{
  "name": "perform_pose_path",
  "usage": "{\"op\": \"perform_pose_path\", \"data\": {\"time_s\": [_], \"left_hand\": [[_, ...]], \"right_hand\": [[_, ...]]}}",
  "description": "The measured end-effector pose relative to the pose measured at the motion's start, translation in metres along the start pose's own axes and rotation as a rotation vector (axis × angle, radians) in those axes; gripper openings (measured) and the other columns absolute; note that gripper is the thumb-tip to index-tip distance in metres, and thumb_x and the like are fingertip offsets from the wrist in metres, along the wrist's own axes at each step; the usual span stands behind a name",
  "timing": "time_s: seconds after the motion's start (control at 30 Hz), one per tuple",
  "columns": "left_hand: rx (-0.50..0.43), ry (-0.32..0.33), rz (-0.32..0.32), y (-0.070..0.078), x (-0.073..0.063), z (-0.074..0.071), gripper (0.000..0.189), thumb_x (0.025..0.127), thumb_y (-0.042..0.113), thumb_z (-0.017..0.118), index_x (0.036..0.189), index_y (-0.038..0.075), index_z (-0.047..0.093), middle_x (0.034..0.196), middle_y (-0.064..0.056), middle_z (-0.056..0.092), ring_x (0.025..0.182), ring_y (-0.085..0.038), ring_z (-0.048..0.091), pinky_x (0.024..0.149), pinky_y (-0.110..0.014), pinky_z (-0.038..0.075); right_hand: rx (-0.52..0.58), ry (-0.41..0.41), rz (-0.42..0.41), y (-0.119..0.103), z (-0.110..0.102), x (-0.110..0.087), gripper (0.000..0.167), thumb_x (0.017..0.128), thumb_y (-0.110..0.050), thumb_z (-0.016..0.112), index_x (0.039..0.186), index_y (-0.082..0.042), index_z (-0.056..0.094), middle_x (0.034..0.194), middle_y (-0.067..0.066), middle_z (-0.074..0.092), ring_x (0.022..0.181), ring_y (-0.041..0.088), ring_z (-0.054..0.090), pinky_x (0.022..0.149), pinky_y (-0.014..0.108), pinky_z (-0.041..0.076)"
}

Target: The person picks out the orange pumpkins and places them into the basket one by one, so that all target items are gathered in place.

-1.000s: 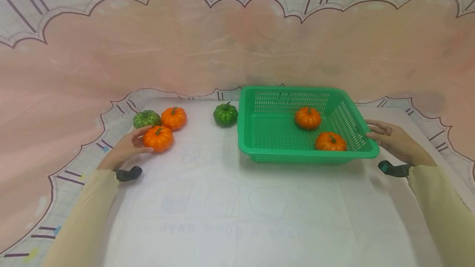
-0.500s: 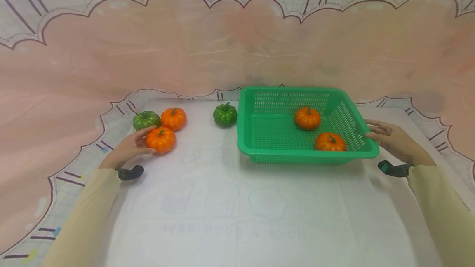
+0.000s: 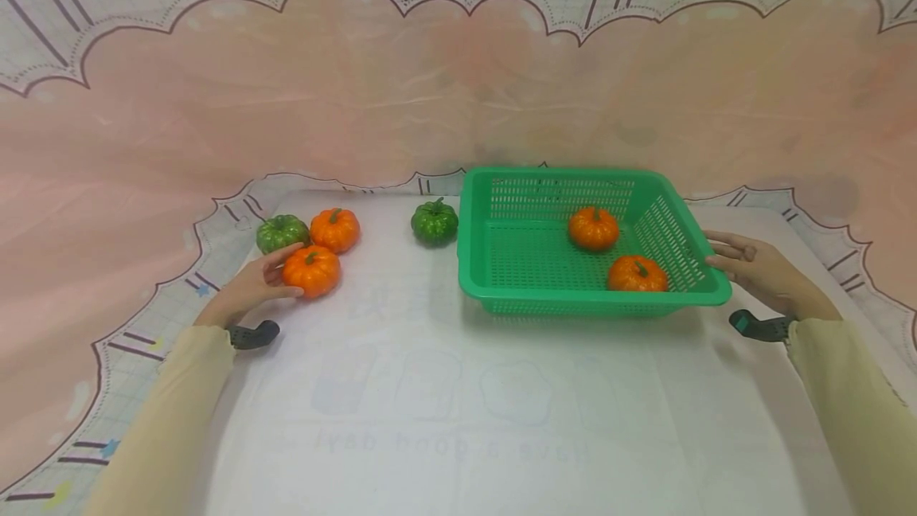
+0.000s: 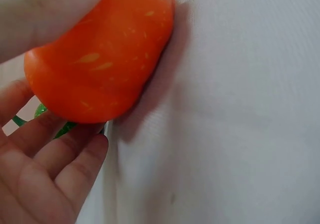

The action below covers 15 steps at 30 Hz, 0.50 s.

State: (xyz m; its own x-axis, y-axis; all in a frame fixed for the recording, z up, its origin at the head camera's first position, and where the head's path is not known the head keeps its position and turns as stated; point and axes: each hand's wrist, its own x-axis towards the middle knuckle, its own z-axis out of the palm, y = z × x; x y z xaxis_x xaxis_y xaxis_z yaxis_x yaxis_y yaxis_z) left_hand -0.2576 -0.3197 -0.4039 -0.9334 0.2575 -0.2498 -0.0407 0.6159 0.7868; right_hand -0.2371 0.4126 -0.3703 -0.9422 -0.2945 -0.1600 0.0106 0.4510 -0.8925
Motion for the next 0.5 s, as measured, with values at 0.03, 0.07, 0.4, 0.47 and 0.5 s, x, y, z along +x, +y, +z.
{"op": "perform_pose_path", "data": {"time_s": [0.03, 0.07, 0.4, 0.47, 0.5], "left_hand": [[-0.003, 0.0, -0.001, -0.0005, 0.0, 0.0, 0.091, 0.085, 0.028, 0.069, 0.152, 0.014, 0.009, 0.157, -0.022, 0.007, 0.139, -0.05, 0.015, 0.11, -0.063, 0.023], [-0.004, 0.001, -0.001, -0.001, 0.0001, -0.0001, 0.091, 0.085, 0.028, 0.069, 0.152, 0.014, 0.009, 0.157, -0.022, 0.007, 0.139, -0.05, 0.015, 0.11, -0.063, 0.023], [-0.017, 0.021, 0.007, -0.0009, -0.0006, 0.0015, 0.09, 0.086, 0.027, 0.068, 0.152, 0.01, 0.009, 0.157, -0.023, 0.007, 0.139, -0.05, 0.014, 0.111, -0.063, 0.02], [-0.008, 0.029, -0.002, -0.0002, -0.0005, 0.002, 0.09, 0.085, 0.029, 0.069, 0.152, 0.011, 0.01, 0.156, -0.023, 0.009, 0.139, -0.05, 0.015, 0.111, -0.063, 0.022], [-0.003, 0.034, -0.006, 0.0002, -0.0004, 0.0023, 0.09, 0.085, 0.03, 0.069, 0.152, 0.011, 0.011, 0.156, -0.024, 0.01, 0.139, -0.05, 0.016, 0.11, -0.063, 0.023]], "right_hand": [[-0.003, -0.001, 0.0, 0.0, -0.0001, 0.0, 0.065, 0.099, -0.019, 0.047, 0.149, 0.002, 0.011, 0.119, -0.036, 0.044, 0.105, -0.022, 0.047, 0.081, 0.001, 0.042], [-0.004, 0.001, 0.001, 0.0, -0.0002, 0.0001, 0.065, 0.099, -0.019, 0.047, 0.149, 0.001, 0.011, 0.119, -0.036, 0.044, 0.105, -0.022, 0.047, 0.081, 0.001, 0.042], [-0.02, 0.005, -0.007, -0.0004, 0.0, 0.0003, 0.064, 0.099, -0.018, 0.048, 0.149, 0.001, 0.014, 0.115, -0.037, 0.048, 0.105, -0.022, 0.047, 0.079, 0.001, 0.041], [-0.025, 0.006, -0.003, -0.0007, 0.0, 0.0001, 0.064, 0.099, -0.019, 0.048, 0.149, 0.001, 0.014, 0.116, -0.037, 0.047, 0.104, -0.022, 0.047, 0.079, 0.001, 0.042], [-0.029, 0.007, -0.001, -0.0008, -0.0001, -0.0001, 0.064, 0.099, -0.019, 0.048, 0.149, 0.001, 0.014, 0.116, -0.037, 0.046, 0.104, -0.023, 0.046, 0.079, 0.001, 0.042]]}}
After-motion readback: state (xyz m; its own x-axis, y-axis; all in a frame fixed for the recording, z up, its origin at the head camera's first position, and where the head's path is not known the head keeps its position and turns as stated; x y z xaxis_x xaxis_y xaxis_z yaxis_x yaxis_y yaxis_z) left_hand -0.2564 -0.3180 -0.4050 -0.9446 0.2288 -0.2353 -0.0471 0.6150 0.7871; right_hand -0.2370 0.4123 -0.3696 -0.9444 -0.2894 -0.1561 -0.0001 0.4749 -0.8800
